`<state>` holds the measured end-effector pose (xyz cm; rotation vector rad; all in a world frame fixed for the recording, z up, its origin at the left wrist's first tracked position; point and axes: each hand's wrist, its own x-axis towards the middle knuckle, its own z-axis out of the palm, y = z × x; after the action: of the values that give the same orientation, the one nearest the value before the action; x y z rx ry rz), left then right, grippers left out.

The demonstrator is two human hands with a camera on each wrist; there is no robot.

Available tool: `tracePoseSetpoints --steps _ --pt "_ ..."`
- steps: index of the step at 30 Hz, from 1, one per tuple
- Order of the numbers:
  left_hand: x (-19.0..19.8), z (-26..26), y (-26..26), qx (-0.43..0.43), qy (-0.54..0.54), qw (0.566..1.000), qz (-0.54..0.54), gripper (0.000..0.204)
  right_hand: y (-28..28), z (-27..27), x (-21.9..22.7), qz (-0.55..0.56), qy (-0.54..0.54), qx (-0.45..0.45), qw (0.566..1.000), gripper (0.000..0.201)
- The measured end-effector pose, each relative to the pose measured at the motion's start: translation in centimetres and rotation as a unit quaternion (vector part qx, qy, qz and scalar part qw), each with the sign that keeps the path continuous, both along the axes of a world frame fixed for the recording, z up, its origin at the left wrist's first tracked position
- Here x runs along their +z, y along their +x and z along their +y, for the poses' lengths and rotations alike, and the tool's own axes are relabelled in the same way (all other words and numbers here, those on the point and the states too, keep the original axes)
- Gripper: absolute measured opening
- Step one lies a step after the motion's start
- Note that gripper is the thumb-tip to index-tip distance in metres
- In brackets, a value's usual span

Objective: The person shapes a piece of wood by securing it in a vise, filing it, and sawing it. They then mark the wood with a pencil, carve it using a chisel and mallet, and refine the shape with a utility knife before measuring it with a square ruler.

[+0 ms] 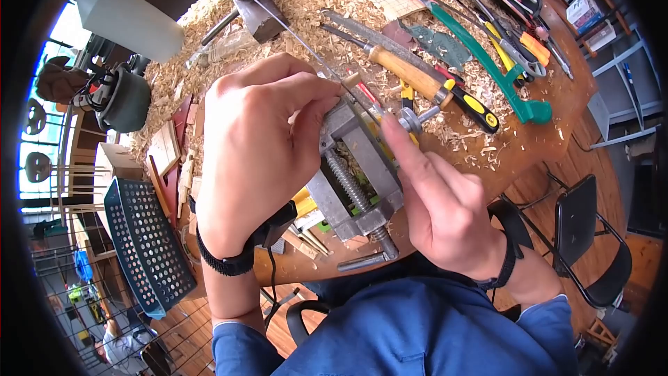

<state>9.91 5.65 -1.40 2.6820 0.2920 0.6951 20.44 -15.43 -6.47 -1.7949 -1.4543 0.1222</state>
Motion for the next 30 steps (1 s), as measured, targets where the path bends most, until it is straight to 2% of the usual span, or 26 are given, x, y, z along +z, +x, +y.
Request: tracePoseSetpoints --steps 8,13,17,20,21,26,27,30 --pt "-0.6 -0.3 0.4 0.009 -0.019 0.999 -0.046 0.015 -0.1 0.0 1.4 0.012 -0.006 -0.012 1.0 0.061" --pt "-0.7 -0.1 0.5 0.011 -0.022 0.999 -0.047 0.015 -1.3 -3.9 3.4 -0.041 -0.049 -0.01 0.998 0.055" --pt "-0.7 -0.1 0.5 0.006 -0.034 0.998 -0.045 0.014 -1.8 -7.5 4.8 -0.041 -0.071 -0.009 0.997 0.054" --pt "-0.4 -0.2 0.4 0.007 -0.031 0.999 -0.036 0.014 -1.7 -7.9 5.4 -0.039 -0.096 -0.007 0.995 0.054" --pt "-0.5 -0.1 0.4 0.006 -0.032 0.999 -0.037 0.014 -1.7 -7.8 5.4 -0.045 -0.108 -0.004 0.993 0.054" --pt "-0.4 -0.2 0.4 0.013 -0.033 0.999 -0.031 0.014 -0.6 -2.3 2.5 -0.005 -0.024 -0.013 1.0 0.059" --pt "-0.5 -0.2 0.3 0.013 -0.033 0.999 -0.032 0.014 -0.4 -1.6 2.9 0.009 -0.057 -0.009 0.998 0.062" --pt "-0.5 0.0 0.4 0.011 -0.021 0.999 -0.04 0.014 -0.1 0.3 2.0 0.007 -0.043 -0.017 0.999 0.06"
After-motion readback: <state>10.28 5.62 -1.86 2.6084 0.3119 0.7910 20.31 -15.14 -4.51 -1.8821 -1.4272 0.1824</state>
